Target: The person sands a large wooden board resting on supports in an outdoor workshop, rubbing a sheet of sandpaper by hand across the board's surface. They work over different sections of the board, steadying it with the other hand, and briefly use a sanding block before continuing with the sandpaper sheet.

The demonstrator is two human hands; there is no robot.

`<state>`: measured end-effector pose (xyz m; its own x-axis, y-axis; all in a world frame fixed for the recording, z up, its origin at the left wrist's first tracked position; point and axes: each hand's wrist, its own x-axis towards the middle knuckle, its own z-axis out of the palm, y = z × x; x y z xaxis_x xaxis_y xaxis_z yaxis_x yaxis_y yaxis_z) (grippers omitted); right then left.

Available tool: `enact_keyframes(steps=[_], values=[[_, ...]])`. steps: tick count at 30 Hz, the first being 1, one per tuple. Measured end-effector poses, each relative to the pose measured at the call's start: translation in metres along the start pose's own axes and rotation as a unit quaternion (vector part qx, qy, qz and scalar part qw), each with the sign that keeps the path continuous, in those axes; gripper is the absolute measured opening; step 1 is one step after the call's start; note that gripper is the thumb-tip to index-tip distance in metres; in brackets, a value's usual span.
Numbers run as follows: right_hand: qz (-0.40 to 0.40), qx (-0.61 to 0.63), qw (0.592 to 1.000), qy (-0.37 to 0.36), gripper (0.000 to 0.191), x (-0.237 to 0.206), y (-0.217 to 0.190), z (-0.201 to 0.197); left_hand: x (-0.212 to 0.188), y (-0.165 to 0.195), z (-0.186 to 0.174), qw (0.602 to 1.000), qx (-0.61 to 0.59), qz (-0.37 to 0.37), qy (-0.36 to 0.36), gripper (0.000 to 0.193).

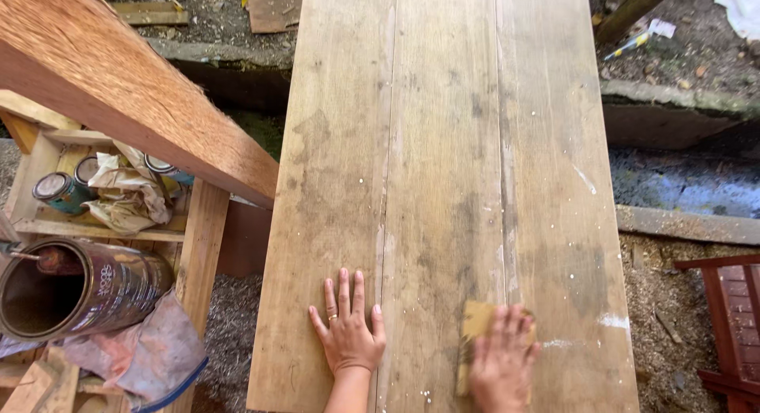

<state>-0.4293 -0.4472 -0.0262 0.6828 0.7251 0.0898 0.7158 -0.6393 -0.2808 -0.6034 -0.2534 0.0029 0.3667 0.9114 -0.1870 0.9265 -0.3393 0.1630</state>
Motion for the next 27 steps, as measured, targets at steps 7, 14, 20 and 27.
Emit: enact_keyframes(steps=[7,14,20,27], values=[[-0.058,-0.056,0.997,-0.011,0.072,0.027,-0.070,0.012,-0.001,0.001,0.003,0.999,-0.015,0.016,0.038,0.076],[-0.019,-0.092,0.987,-0.127,0.072,0.118,-0.105,0.010,0.000,0.001,0.004,0.996,-0.025,0.030,0.078,0.076],[-0.016,-0.060,0.992,-0.109,0.071,0.198,-0.137,0.019,0.000,0.001,0.002,0.994,-0.029,0.036,0.100,0.076],[-0.041,-0.041,0.997,-0.051,0.068,0.164,-0.134,0.027,0.003,-0.002,0.003,0.996,-0.034,0.035,0.076,0.075]])
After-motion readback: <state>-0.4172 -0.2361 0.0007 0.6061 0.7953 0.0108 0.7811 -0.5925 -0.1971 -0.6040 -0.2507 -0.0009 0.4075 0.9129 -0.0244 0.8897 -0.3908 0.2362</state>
